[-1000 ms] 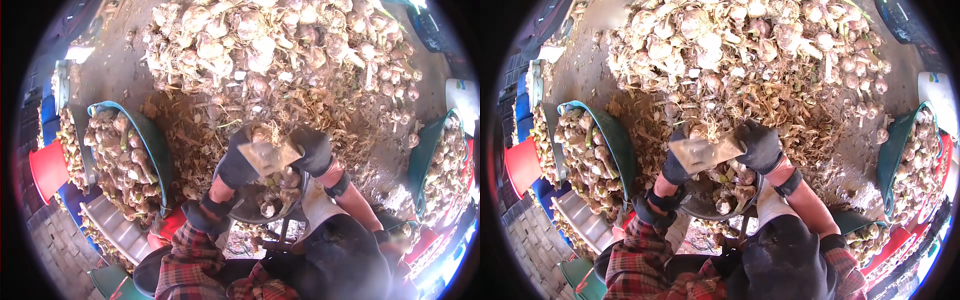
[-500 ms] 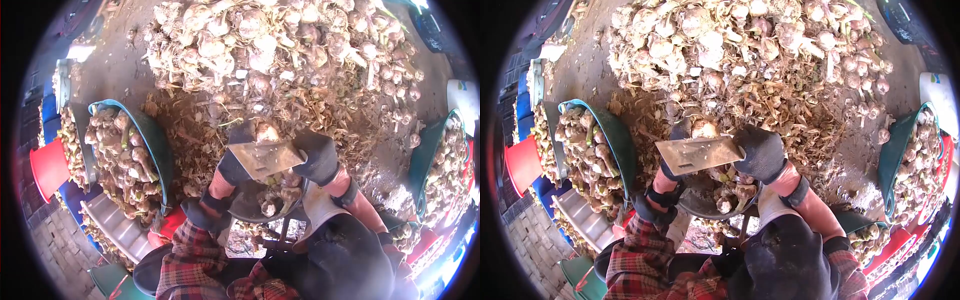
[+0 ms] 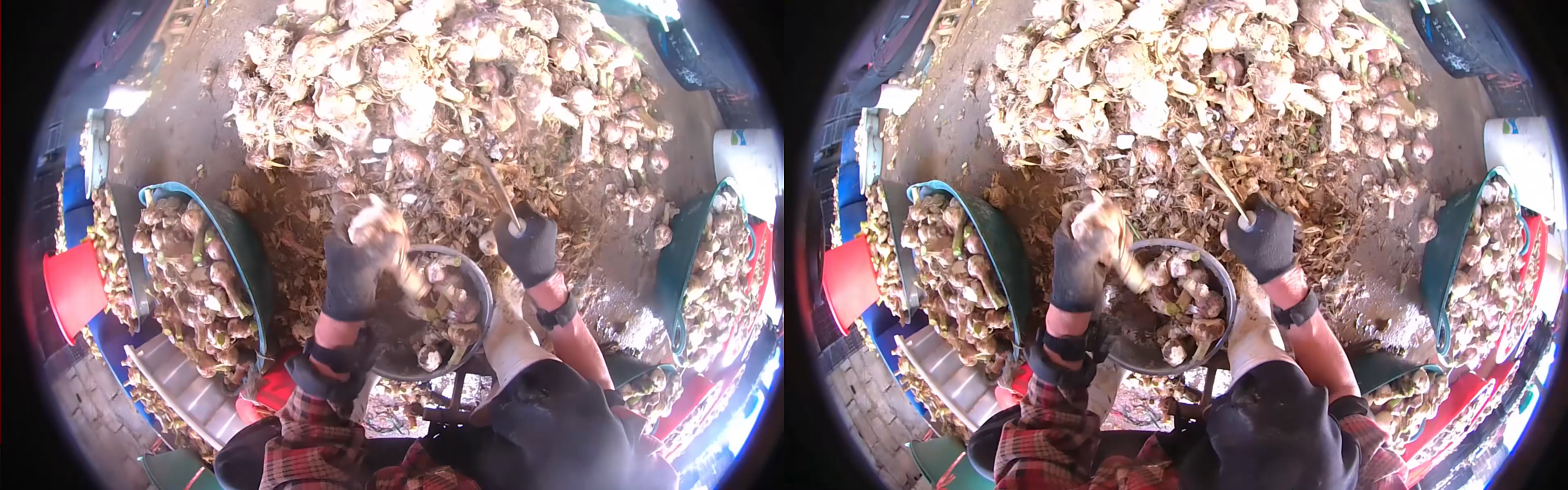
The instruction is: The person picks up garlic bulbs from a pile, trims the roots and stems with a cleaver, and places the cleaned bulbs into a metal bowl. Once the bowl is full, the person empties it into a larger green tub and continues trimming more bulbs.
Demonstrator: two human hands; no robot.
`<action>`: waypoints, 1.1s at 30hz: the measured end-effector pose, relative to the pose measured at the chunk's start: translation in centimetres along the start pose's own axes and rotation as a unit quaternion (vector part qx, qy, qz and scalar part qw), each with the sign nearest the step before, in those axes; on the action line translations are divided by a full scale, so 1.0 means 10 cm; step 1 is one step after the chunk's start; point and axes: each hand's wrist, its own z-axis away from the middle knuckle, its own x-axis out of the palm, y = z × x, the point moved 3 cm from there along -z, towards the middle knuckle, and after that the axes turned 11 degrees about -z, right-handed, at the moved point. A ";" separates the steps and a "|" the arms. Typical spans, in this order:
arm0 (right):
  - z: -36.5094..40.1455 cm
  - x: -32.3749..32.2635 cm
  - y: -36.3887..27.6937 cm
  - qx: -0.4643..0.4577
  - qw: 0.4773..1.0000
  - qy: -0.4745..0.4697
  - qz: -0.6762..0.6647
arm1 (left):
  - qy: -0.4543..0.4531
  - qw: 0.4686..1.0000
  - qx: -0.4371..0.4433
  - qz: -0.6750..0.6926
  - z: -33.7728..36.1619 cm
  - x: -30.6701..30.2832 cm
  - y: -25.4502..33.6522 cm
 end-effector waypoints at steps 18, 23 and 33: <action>-0.49 -0.16 0.02 -0.044 0.985 0.166 -0.020 | -0.334 0.853 0.163 -0.367 0.40 0.17 -0.02; -1.43 -0.32 -0.19 0.081 0.989 0.055 0.115 | -0.222 0.871 0.181 -0.399 0.48 0.25 0.22; -0.69 -0.46 -0.80 0.036 0.998 -0.004 -0.041 | 0.030 0.879 0.372 -0.298 -0.02 0.72 0.30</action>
